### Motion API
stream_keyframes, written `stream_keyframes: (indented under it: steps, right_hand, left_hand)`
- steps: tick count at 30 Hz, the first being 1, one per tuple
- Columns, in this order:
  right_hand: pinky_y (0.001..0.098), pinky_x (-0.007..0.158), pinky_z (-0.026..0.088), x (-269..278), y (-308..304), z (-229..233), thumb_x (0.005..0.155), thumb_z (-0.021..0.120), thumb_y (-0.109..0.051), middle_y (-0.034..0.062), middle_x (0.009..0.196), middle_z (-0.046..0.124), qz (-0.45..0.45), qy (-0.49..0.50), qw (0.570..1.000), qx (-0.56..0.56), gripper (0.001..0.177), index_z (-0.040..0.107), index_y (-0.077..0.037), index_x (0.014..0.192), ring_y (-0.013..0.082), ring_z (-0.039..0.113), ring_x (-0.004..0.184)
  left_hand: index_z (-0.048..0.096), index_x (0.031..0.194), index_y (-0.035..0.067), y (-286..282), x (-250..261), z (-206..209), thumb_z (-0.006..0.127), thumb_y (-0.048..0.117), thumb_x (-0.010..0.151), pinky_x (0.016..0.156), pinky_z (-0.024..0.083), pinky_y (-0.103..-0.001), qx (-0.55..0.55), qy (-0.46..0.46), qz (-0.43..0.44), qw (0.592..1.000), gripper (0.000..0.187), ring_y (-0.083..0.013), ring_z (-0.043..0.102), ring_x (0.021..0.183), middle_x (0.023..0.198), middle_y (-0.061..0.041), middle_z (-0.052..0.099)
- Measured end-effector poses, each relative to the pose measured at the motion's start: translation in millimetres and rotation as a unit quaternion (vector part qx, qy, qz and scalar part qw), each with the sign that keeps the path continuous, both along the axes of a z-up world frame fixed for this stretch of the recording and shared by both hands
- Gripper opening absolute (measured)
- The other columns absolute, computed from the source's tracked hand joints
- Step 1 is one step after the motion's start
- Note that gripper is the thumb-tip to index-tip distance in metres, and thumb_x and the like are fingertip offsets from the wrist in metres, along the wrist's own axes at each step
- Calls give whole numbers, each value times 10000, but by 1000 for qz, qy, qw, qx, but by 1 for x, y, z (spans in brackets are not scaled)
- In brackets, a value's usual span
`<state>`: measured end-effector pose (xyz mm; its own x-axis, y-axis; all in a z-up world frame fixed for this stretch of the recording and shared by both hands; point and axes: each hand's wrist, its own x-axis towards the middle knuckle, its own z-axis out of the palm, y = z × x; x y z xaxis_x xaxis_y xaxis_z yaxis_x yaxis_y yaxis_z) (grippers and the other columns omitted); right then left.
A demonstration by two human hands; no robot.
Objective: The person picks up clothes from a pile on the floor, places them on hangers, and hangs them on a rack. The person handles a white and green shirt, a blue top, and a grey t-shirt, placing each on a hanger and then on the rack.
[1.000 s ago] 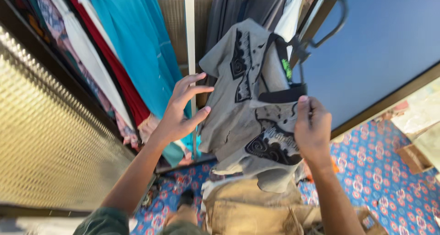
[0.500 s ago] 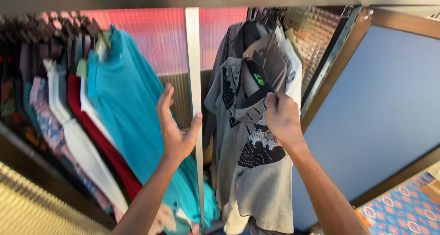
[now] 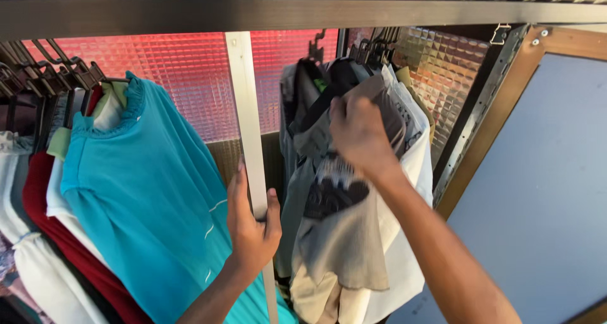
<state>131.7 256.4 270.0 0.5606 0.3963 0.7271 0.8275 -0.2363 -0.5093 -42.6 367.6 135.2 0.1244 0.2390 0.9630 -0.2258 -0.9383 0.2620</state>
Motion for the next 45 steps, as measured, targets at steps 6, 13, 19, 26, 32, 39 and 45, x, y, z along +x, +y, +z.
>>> stream_keyframes:
  steps: [6, 13, 19, 26, 32, 39, 45]
  right_hand:
    - [476, 613, 489, -76, -15, -25, 1009, 557, -228, 317, 713, 588, 106, 142, 983, -57, 316, 623, 52, 877, 471, 579, 724]
    - [462, 671, 518, -18, 28, -18, 1002, 577, -274, 310, 773, 645, 61, 70, 996, 2, 356, 691, 39, 874, 452, 682, 824]
    - [486, 719, 534, 34, 30, 3, 999, 543, -278, 295, 777, 696, -7, 118, 993, 22, 398, 690, 63, 856, 454, 727, 791]
    - [504, 801, 536, 91, 23, -1, 1008, 560, -298, 327, 916, 693, -83, 116, 989, -29, 392, 695, 63, 938, 477, 690, 932]
    - [502, 850, 539, 139, 31, -23, 979, 582, -310, 303, 992, 703, -111, 127, 983, -67, 368, 727, 27, 963, 462, 677, 988]
    - [483, 843, 574, 144, 33, -45, 1029, 544, -229, 332, 846, 705, -195, 4, 976, -93, 388, 720, 66, 846, 477, 709, 857]
    - [514, 759, 587, 95, 11, -16, 1023, 547, -241, 331, 857, 689, -168, 28, 972, -160, 373, 719, 47, 861, 506, 707, 835]
  left_hand:
    - [308, 1540, -75, -2, 1, 3, 641, -66, 952, 1176, 458, -488, 1, -8, 0, 1000, 676, -468, 516, 1411, 1533, -304, 455]
    - [365, 1503, -81, -5, -1, 8, 662, -38, 926, 1153, 463, -493, -6, -27, 12, 1000, 651, -456, 545, 1374, 1487, -298, 504]
    - [375, 1496, -84, -8, -5, 14, 690, -8, 879, 1136, 453, -495, 31, -42, 33, 998, 697, -440, 553, 1345, 1466, -280, 523]
    - [381, 1487, -114, -11, -4, 13, 709, 2, 794, 1095, 475, -487, 1, -23, 25, 999, 775, -437, 578, 1290, 1426, -285, 544]
    - [380, 1480, -121, -12, -4, 12, 699, 6, 795, 1112, 473, -500, 2, -24, 27, 999, 767, -458, 563, 1319, 1459, -301, 520]
    - [374, 1485, -114, -12, -5, 12, 704, 4, 803, 1094, 490, -495, 4, -20, 18, 1000, 766, -448, 568, 1312, 1462, -301, 517]
    - [376, 1484, -109, -13, -6, 12, 702, 5, 794, 1075, 499, -487, -3, -17, 16, 1000, 772, -455, 579, 1292, 1446, -308, 522]
